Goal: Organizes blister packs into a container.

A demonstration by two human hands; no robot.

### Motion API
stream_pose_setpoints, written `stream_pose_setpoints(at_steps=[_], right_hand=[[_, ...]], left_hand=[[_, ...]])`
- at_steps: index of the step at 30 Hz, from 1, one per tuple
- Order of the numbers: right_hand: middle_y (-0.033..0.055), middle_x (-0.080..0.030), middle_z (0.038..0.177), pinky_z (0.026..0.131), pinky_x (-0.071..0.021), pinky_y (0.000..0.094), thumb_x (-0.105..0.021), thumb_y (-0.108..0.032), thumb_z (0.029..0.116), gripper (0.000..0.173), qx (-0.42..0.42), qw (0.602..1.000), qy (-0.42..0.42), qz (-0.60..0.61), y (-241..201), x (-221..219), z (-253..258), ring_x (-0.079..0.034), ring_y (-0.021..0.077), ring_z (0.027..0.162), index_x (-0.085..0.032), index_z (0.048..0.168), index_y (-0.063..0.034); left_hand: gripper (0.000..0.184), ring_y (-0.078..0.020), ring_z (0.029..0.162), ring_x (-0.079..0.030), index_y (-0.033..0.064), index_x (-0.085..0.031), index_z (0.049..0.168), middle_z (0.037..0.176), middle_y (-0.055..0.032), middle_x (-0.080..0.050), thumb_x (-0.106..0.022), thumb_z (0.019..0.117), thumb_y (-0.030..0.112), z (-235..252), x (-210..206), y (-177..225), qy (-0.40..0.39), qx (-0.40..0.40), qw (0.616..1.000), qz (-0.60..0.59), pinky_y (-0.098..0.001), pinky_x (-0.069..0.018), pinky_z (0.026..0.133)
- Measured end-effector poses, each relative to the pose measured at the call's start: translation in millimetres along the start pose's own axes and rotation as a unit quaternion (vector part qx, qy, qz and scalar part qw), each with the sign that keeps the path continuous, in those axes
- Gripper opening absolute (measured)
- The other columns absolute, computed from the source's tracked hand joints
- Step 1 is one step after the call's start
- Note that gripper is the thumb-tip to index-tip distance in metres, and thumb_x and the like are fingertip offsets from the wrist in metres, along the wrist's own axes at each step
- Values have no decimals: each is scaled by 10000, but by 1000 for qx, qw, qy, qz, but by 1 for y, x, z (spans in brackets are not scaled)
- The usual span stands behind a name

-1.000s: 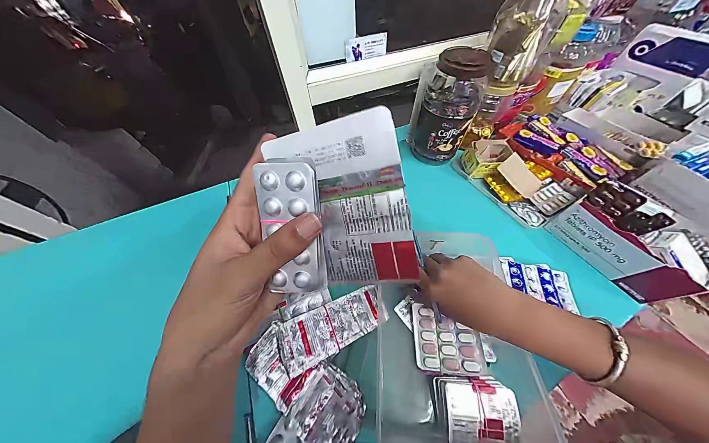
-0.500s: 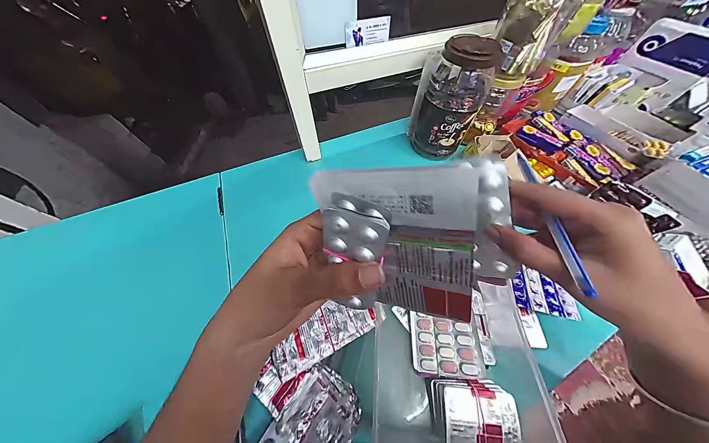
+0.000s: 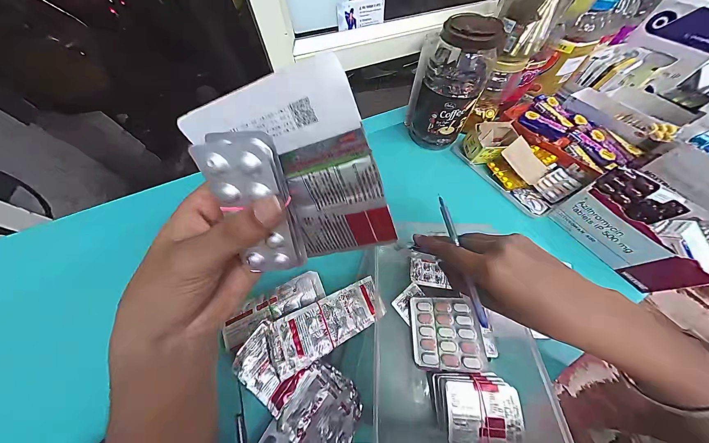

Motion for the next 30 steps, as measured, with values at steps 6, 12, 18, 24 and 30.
stream_pose_setpoints(at_steps=[6,12,18,24,30], right_hand=[[245,-716,867,511,-563,417,-570,61,907,325,16,989,-59,-136,-27,-50,8,-745,390,761,-673,1216,72],[187,-721,1066,656,-597,432,-591,-361,1004,473,-64,992,-72,83,-3,-22,-11,-729,323,830,-631,1363,-55],[105,-760,1091,890,-577,253,-551,-362,1054,384,-191,969,96,120,25,35,-87,-726,114,998,-701,1256,-72],[91,-761,1120,1035,-527,460,-523,-156,1016,225,-26,999,-32,-15,-37,2,-90,-707,281,1145,-731,1086,-104],[145,-755,1078,987,-544,534,-754,135,739,506,17,974,-208,-93,-51,-34,-74,-698,353,1152,-715,1204,-63]], left_hand=[[196,-57,921,-729,170,-697,1159,1043,10,-751,-685,967,205,-1,-10,-1,-37,12,999,-24,-234,-621,808],[197,-34,865,-722,225,-702,1165,999,38,-755,-677,979,287,-6,-16,-12,-83,61,991,90,-203,-611,765],[455,-65,984,-645,91,-561,1419,1138,-27,-619,-630,1002,259,1,-81,-64,-193,67,898,390,-239,-573,833],[500,-356,998,-657,-3,-573,1411,1172,-224,-622,-668,920,0,3,-152,-124,-259,-57,655,708,-419,-566,770],[928,-440,1439,-367,73,-279,1611,1558,-263,-375,-805,881,303,-14,-135,-136,-378,117,629,669,-560,-359,1132]])
Point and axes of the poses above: each hand's wrist, its own z-axis towards the middle knuckle, its own x-axis out of the back of the hand, y = z × x, the point moved 7 cm from there along z, towards the middle knuckle
